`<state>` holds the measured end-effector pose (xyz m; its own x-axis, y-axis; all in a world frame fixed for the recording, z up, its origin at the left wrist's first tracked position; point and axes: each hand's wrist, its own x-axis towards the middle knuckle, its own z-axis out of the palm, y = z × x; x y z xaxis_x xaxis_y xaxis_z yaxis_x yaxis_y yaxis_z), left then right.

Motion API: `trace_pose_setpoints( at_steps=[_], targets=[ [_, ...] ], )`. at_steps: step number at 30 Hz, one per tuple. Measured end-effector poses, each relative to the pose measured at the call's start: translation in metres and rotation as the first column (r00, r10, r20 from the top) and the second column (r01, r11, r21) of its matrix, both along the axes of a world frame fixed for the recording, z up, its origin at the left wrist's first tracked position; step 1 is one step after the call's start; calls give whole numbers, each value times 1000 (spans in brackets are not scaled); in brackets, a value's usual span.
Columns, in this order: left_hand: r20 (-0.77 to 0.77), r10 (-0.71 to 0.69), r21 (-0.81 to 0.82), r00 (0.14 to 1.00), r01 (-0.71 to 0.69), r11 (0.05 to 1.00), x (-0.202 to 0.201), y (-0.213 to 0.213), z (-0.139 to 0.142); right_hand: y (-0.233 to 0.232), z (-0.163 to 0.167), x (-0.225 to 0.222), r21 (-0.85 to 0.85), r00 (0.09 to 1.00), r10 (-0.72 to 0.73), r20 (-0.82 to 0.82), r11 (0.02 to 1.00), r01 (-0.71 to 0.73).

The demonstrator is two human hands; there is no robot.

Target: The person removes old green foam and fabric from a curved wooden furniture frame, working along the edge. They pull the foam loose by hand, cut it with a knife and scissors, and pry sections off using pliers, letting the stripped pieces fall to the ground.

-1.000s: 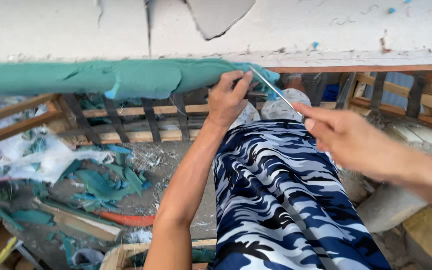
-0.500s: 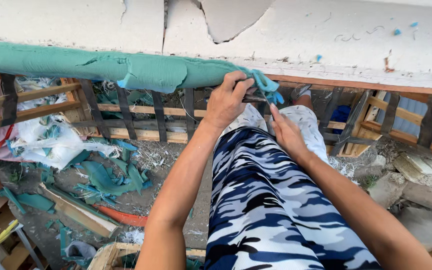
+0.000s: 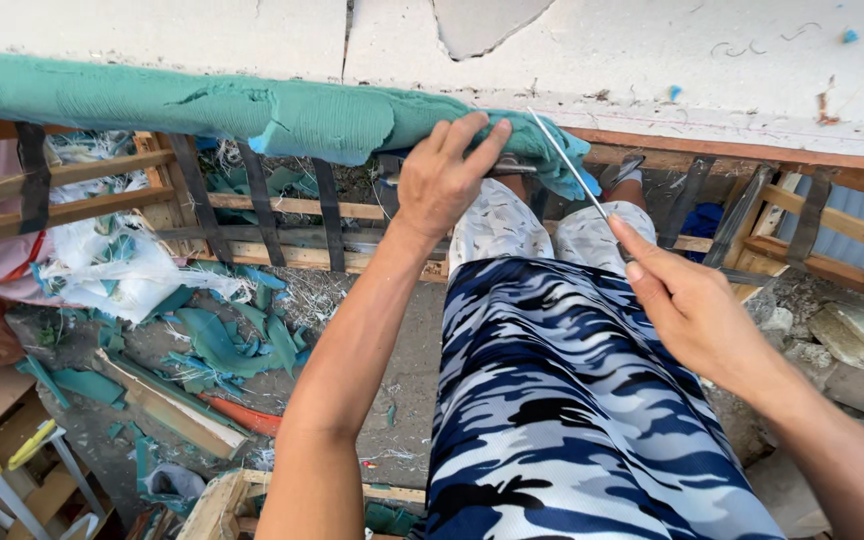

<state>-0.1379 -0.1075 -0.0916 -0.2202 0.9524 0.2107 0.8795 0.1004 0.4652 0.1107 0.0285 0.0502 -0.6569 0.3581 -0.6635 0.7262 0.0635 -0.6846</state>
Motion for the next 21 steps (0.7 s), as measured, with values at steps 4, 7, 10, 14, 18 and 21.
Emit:
trace_pose_setpoints(
  at_steps=[4,7,10,14,18,21],
  targets=[
    [-3,-13,45,1000,13,999,5,-9,-16,17,13,-26,24,949,156,274,985,-168],
    [-10,-20,68,1000,21,997,5,-9,-20,26,26,-42,-9,862,248,442,962,-272],
    [-24,-11,56,1000,12,998,6,-8,-18,34,35,-51,-127,704,367,609,920,-370],
    [-11,-17,47,1000,17,999,5,-8,-16,33,41,-62,-204,678,386,626,919,-336],
    [27,-18,42,999,17,999,6,-9,-15,45,44,-74,-262,685,368,629,930,-259],
    [26,-2,49,1000,1,999,8,-10,-16,58,34,-82,-292,711,343,613,935,-199]
  ],
)
